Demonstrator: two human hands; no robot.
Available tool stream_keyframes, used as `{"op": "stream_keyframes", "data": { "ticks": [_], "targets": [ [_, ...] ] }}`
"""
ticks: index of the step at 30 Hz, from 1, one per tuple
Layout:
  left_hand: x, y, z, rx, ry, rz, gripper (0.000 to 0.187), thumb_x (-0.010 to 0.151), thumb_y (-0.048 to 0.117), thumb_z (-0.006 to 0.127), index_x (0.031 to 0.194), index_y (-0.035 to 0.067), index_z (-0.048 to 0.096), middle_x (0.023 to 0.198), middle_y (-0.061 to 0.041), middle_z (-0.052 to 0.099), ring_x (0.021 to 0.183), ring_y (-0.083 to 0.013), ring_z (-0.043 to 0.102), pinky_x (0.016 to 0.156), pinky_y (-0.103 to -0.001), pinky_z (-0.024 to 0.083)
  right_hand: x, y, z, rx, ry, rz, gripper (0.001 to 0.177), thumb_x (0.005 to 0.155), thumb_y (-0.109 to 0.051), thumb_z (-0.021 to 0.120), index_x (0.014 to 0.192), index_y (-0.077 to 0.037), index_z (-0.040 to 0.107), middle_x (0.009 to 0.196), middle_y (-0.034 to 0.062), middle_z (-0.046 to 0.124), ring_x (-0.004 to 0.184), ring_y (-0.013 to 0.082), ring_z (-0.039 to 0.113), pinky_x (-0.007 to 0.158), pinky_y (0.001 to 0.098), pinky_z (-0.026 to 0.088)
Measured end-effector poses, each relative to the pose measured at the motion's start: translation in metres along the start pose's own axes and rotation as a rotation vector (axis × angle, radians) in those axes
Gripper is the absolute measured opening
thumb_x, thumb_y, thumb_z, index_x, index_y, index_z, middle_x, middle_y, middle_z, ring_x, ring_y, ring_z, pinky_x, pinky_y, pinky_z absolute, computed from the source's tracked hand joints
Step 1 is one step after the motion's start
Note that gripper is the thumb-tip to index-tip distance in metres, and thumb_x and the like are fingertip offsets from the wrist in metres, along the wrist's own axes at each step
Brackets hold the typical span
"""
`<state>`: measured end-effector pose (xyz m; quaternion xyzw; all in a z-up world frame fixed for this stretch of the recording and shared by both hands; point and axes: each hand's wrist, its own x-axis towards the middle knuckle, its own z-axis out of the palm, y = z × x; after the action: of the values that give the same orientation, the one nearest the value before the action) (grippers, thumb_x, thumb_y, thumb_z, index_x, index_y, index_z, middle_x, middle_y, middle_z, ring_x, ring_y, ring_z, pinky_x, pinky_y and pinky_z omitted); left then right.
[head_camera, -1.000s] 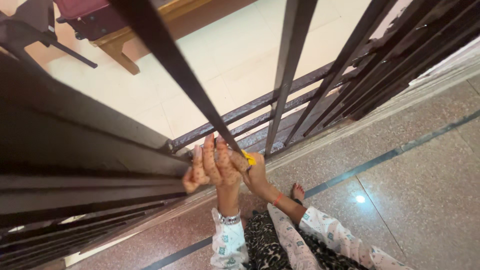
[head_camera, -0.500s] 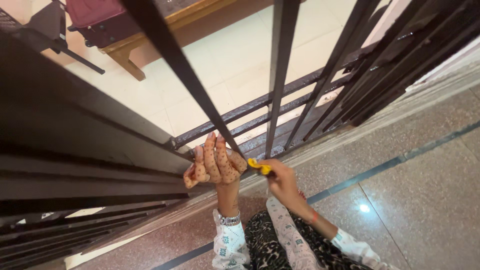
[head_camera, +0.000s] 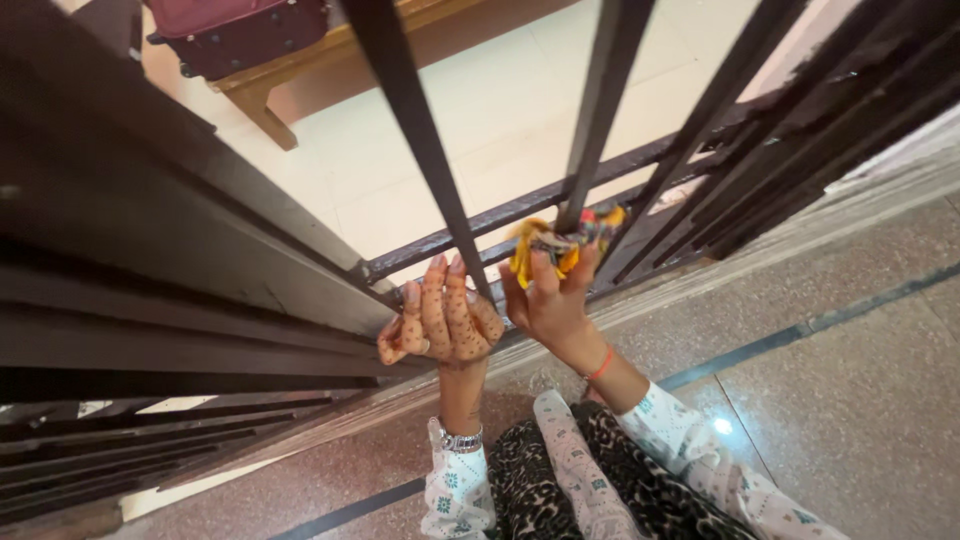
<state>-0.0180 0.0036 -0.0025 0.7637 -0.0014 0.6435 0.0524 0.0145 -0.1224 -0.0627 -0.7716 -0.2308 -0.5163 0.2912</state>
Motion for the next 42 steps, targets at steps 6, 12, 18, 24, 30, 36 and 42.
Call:
{"op": "stream_keyframes", "data": {
  "ticks": [6,12,18,24,30,36,42],
  "targets": [
    [-0.006,-0.003,-0.003,-0.001,-0.038,0.023,0.028,0.102,0.021,0.053,0.122,0.018,0.073,0.131,0.006,0.067,0.136,-0.0133,0.042,0.104,-0.046,0.026,-0.081,0.016,0.029,0.029,0.003,0.019,0.075,0.091,-0.004,0.081,0.145,-0.005,0.029,0.149,0.0336,0.019,0.135,0.0567,0.037,0.11,0.0612,0.04],
    [-0.049,-0.013,-0.024,-0.029,-0.493,0.07,0.031,0.102,0.008,0.063,0.133,0.005,0.062,0.142,0.0,0.06,0.14,-0.0302,0.042,0.115,-0.045,0.034,-0.137,0.031,0.035,0.147,-0.019,0.044,0.068,0.088,0.001,0.081,0.139,-0.011,0.037,0.142,0.0252,0.032,0.128,0.0488,0.051,0.101,0.0542,0.051],
    [-0.038,-0.007,-0.028,-0.185,-0.442,-0.08,0.036,0.103,0.006,0.06,0.139,0.006,0.058,0.144,-0.007,0.057,0.14,-0.0337,0.042,0.115,-0.044,0.034,-0.204,0.042,0.025,0.059,-0.172,0.103,0.063,0.077,0.004,0.078,0.128,-0.018,0.049,0.126,0.0178,0.049,0.114,0.04,0.054,0.095,0.0526,0.046],
    [-0.133,-0.028,-0.019,-0.403,-0.733,-0.235,0.044,0.1,0.007,0.063,0.143,0.0,0.052,0.145,-0.015,0.053,0.136,-0.0326,0.048,0.11,-0.046,0.042,-0.198,0.008,0.014,0.823,-0.084,1.131,0.04,0.082,0.006,0.067,0.119,-0.01,0.062,0.123,0.0172,0.054,0.113,0.032,0.055,0.096,0.042,0.049],
    [-0.15,-0.029,-0.027,-0.364,-0.736,-0.096,0.038,0.098,0.012,0.063,0.135,0.009,0.062,0.137,-0.009,0.057,0.132,-0.0253,0.047,0.107,-0.046,0.037,-0.114,-0.024,-0.068,0.663,-0.787,0.79,0.039,0.077,0.011,0.064,0.111,-0.007,0.069,0.121,0.0142,0.068,0.11,0.0216,0.07,0.086,0.0338,0.057],
    [-0.004,0.006,-0.018,-0.124,-0.118,-0.138,0.03,0.104,0.022,0.054,0.128,0.02,0.073,0.131,0.009,0.07,0.134,-0.0095,0.042,0.113,-0.042,0.024,0.01,-0.074,-0.063,0.88,-0.228,0.546,0.047,0.111,-0.029,0.046,0.144,0.004,0.044,0.141,0.0159,0.052,0.135,0.0239,0.053,0.114,0.0393,0.045],
    [0.006,0.004,-0.014,-0.143,-0.061,-0.139,0.029,0.107,0.035,0.054,0.128,0.023,0.071,0.13,0.011,0.068,0.131,-0.0077,0.043,0.111,-0.043,0.023,0.044,-0.079,-0.026,1.056,-0.209,0.679,0.064,0.116,-0.055,0.032,0.133,0.003,0.053,0.114,0.0059,0.057,0.103,0.0116,0.052,0.095,0.0283,0.045]
  ]
}}
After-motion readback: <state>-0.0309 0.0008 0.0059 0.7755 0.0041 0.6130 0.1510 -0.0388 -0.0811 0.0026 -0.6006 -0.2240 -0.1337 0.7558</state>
